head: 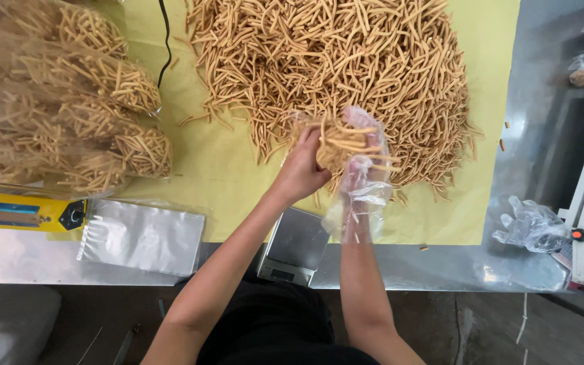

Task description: The person scoops thin, stick-like snack items from a large pile on a yellow mat into small clear plastic bags. They place each filled bag onto a digital scale to check the weight, then move the sealed bag to a stack of completed packages. The process is repeated continuously.

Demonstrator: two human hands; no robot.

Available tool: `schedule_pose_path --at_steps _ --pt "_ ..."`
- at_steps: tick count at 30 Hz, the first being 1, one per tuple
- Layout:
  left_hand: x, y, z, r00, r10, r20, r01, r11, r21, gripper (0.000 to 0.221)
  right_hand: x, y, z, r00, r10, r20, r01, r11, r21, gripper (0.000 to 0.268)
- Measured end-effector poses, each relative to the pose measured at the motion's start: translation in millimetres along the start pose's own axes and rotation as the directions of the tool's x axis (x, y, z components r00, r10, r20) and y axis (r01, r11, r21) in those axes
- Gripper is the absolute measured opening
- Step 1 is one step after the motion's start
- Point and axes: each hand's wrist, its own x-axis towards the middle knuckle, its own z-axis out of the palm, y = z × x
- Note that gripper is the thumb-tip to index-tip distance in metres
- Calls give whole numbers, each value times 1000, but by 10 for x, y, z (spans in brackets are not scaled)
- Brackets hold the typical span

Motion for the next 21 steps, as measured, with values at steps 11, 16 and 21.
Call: schedule_pose_path --at_steps 11,16,21 --pt "-101 37 -475 992 -11 -126 13 1000 17 88 -19 -684 -755 937 347 -48 -324 806 -495 76" --pt "-113 -65 -471 993 71 -95 -55 986 158 90 -733 -604 -1546 532 674 -512 -723 677 141 75" --pt "-72 -67 -491 996 -61 -67 75 968 240 82 -1140 -38 -1803 450 864 -226 -729 502 466 78"
